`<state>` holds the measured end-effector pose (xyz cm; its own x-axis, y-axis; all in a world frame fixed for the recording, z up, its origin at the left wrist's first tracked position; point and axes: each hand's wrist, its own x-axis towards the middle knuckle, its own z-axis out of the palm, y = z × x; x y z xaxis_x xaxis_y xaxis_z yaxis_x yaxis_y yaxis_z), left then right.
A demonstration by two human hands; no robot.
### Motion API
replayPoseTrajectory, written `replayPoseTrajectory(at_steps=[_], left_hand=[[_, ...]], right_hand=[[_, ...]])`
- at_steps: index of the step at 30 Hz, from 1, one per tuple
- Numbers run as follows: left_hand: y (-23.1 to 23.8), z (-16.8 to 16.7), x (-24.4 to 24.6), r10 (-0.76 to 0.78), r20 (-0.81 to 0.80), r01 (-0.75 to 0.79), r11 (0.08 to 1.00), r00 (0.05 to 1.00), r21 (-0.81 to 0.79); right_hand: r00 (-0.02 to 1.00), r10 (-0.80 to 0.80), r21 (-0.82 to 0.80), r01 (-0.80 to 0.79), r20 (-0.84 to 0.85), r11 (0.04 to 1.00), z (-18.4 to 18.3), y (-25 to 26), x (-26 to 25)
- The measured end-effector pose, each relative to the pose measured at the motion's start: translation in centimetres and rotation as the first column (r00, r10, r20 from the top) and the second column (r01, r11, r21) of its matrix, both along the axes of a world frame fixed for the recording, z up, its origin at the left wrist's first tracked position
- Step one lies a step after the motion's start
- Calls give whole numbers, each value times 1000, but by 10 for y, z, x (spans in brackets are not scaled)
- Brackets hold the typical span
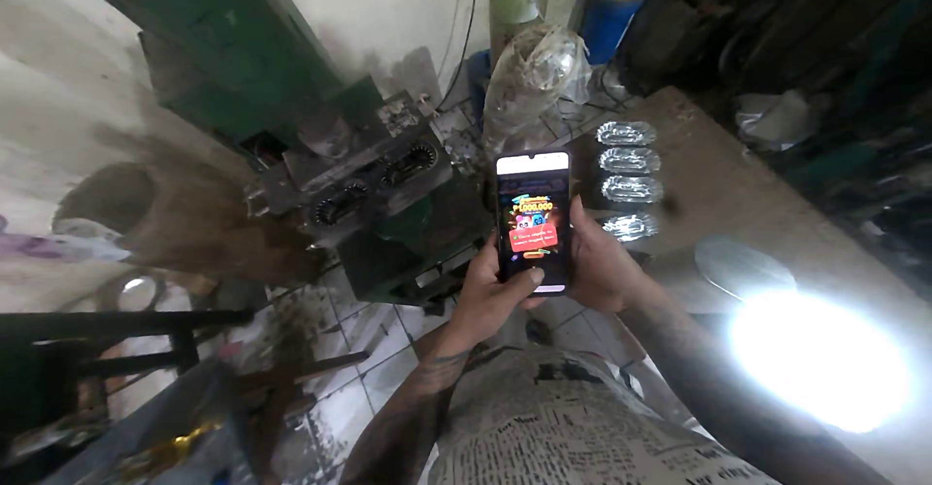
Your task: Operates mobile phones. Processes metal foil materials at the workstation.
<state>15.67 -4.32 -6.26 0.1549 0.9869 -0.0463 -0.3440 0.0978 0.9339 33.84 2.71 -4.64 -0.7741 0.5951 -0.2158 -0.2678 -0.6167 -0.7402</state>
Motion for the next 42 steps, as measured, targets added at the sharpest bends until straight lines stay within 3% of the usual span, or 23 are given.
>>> replayPoseTrajectory(at_steps=[12, 21, 32, 42], left_hand=[[1, -4, -8, -142, 116, 138, 990, 983, 37], [5, -13, -18, -305, 280, 266, 949, 910, 168], [5, -11, -22, -276, 215, 248, 958, 937, 147], [34, 27, -29, -115, -47, 123, 967, 992, 225]], right_hand=[[1000, -5, -7, 4, -26, 1000, 0, 2, 4], [994, 50, -33, -53, -101, 998, 0, 3, 3], [999, 28, -37, -30, -46, 999, 2, 3, 0], [997, 79, 44, -78, -9, 996, 5, 1, -4]])
